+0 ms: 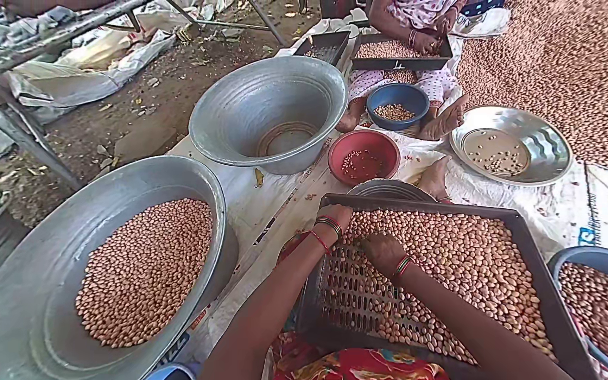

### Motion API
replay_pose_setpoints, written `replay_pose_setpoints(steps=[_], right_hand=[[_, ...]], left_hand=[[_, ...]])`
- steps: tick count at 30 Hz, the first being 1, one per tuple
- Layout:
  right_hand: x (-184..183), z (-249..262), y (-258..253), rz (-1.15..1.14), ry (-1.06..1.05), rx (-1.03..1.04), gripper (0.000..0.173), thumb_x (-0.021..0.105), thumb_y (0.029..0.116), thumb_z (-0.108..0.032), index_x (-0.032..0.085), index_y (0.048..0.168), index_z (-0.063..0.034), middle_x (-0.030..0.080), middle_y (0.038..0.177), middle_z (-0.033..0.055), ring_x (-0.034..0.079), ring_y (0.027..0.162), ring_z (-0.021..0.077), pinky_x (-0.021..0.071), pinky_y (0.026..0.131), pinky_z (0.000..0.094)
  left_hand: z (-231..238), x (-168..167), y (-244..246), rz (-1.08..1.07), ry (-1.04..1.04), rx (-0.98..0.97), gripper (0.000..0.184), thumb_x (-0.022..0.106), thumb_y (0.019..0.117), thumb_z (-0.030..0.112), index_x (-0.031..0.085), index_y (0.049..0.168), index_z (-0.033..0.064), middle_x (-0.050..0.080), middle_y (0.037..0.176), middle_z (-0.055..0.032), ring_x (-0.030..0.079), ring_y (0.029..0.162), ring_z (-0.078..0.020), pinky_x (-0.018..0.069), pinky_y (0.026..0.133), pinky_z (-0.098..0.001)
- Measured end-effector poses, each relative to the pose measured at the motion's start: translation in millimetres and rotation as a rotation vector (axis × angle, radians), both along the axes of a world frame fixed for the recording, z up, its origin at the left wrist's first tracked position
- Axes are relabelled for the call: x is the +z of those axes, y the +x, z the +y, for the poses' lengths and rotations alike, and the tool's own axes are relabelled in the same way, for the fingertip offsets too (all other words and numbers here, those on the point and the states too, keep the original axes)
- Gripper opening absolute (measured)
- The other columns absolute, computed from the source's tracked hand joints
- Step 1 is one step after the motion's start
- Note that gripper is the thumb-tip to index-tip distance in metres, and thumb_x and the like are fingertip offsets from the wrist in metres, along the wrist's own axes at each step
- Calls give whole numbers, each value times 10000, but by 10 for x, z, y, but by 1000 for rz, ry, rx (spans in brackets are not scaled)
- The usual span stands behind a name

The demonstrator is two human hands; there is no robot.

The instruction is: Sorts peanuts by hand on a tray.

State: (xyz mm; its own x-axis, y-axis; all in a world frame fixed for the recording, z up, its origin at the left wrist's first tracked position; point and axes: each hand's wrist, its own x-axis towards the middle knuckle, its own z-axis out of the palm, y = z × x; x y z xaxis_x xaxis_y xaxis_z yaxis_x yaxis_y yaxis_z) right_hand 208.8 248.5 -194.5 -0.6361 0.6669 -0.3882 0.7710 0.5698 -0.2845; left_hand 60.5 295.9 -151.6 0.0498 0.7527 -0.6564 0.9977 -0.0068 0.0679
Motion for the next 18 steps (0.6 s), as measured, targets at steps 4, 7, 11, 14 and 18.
replay_pose_setpoints(steps=[4, 7, 11, 14, 18], right_hand=[[295, 135, 290, 133, -94, -246, 373, 417, 1099, -153, 618, 1336, 54, 631, 1331, 282, 622, 1242, 443, 475, 1028, 593], [369, 215, 626, 357, 65, -408, 326, 461, 1072, -90, 670, 1263, 72, 672, 1279, 277, 653, 1199, 434, 478, 1025, 571], [395, 118, 672, 233, 14, -309, 327, 459, 1075, -102, 679, 1254, 60, 677, 1253, 281, 657, 1182, 447, 492, 997, 596], [163, -1, 539, 59, 103, -140, 298, 461, 1054, -59, 695, 1191, 65, 687, 1161, 305, 674, 1078, 497, 519, 873, 623], [-31, -3, 484, 4, 156, -101, 268, 467, 1028, -6, 688, 1154, 77, 677, 1148, 311, 663, 1077, 499, 504, 891, 603]], left_hand=[[-6, -53, 51, 16, 4, -3, 357, 395, 1082, 59, 550, 1400, 13, 614, 1356, -246, 582, 1284, -434, 479, 1002, -606], [-69, -69, 103, 25, 0, -13, 373, 387, 1082, 44, 510, 1431, -1, 606, 1361, -256, 575, 1290, -441, 481, 999, -606], [-77, -133, 121, 8, 37, 50, 398, 326, 1110, 115, 451, 1470, 1, 601, 1366, -264, 574, 1299, -439, 470, 1017, -607], [-63, -134, 25, -285, 71, 242, 410, 345, 1126, 230, 502, 1427, 0, 623, 1329, -239, 609, 1255, -359, 457, 1058, -526], [-383, -285, -12, -1228, 142, 875, 174, 408, 1099, 106, 530, 999, 33, 413, 583, 41, 361, 424, -19, 315, 416, -156]])
